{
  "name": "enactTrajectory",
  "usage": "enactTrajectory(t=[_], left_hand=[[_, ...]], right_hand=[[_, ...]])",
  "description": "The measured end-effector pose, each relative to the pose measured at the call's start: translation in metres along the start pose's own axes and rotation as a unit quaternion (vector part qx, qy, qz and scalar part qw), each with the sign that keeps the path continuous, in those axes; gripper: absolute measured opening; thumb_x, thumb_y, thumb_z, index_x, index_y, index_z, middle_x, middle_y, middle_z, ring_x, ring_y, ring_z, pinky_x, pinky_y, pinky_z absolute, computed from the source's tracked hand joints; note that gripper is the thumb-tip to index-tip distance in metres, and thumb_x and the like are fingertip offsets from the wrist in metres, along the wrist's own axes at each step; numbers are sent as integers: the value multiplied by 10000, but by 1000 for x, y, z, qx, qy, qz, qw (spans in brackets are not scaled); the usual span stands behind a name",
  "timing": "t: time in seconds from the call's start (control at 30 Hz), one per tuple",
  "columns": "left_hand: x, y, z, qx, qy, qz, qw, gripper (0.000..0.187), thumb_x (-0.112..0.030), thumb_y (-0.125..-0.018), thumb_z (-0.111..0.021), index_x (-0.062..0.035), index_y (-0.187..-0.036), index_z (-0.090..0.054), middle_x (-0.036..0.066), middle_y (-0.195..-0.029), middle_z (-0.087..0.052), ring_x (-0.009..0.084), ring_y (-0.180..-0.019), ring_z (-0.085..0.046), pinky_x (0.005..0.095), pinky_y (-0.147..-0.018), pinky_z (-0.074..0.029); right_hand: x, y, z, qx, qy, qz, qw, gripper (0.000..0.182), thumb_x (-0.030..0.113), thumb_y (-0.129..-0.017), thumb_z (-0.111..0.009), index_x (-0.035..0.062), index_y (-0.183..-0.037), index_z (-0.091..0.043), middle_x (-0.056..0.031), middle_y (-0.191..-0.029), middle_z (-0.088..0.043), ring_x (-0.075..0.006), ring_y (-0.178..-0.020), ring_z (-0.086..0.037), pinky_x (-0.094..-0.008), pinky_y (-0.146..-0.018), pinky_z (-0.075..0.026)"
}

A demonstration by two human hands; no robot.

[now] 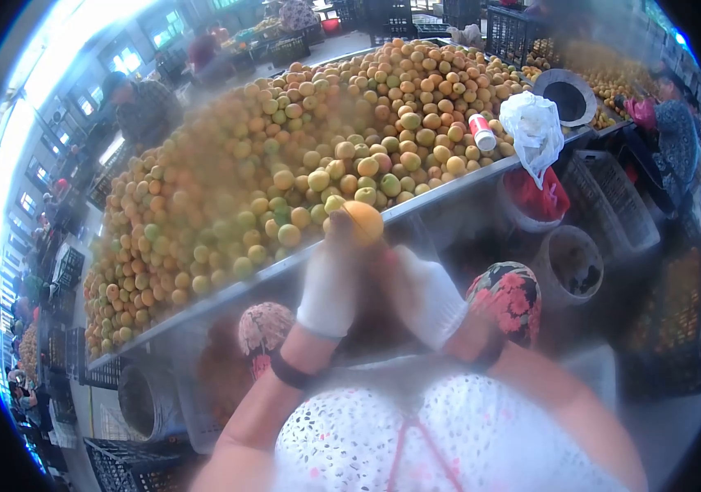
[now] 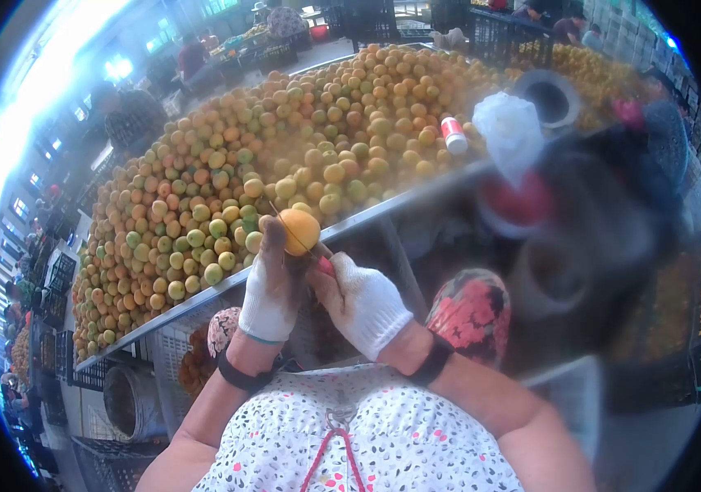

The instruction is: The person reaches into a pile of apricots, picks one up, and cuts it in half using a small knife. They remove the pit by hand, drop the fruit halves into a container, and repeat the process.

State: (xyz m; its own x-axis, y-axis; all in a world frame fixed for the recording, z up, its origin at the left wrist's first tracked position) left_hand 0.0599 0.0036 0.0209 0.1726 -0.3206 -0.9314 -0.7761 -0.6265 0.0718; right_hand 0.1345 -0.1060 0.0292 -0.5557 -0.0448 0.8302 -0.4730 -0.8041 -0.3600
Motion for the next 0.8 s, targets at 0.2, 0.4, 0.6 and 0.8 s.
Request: enactTrajectory(t=[0.2, 0.4, 0.6, 0.8], left_hand=[[-5, 5, 3, 12, 122, -17, 992, 590, -620, -945, -524, -45, -1071, -563, 82, -863, -642, 166, -809, -620, 270, -746, -477], [-10, 13, 13, -34, 39, -90, 995, 567, -586, -964, -514, -33, -1080, -562, 102, -883, -655, 180, -842, -632, 304, -812, -488], [-32, 48, -23, 35, -241, -140, 960, 388, -289, -1017, -522, 29, -1233, -577, 63, -1036, -639, 122, -916, -596, 269, -848, -467], [-24, 57, -35, 78, -189, -193, 960, 543, -282, -1016, -530, -25, -1466, -367, 30, -1179, -566, 115, -923, -565, 227, -796, -456]], right_hand=[[12, 1, -1, 20, 29, 30, 999, 210, 221, -974, -585, 12, -991, -574, -241, -732, -627, -433, -734, -638, -479, -569, -480], [30, 7, 8, 2, -12, 64, 998, 199, 217, -962, -616, 21, -970, -581, -227, -697, -609, -407, -684, -641, -434, -554, -472], [51, -1, 40, -131, -73, 117, 982, 192, 187, -965, -623, 10, -1034, -600, -142, -823, -605, -236, -702, -607, -328, -632, -480], [54, -7, 35, -112, -182, 52, 975, 179, 174, -952, -638, 13, -1023, -602, -102, -799, -587, -155, -692, -565, -290, -636, -476]])
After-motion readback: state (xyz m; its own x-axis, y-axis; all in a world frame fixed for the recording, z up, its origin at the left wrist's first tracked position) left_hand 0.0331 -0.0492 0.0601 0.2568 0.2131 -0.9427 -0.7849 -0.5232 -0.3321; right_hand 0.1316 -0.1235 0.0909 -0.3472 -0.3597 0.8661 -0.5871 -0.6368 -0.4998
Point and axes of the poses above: each hand's wrist, its own y-axis away from the middle knuckle, its own z-axis out of the back of the hand, x = y × z, the point moved 6 cm from there along -y, towards the middle knuckle
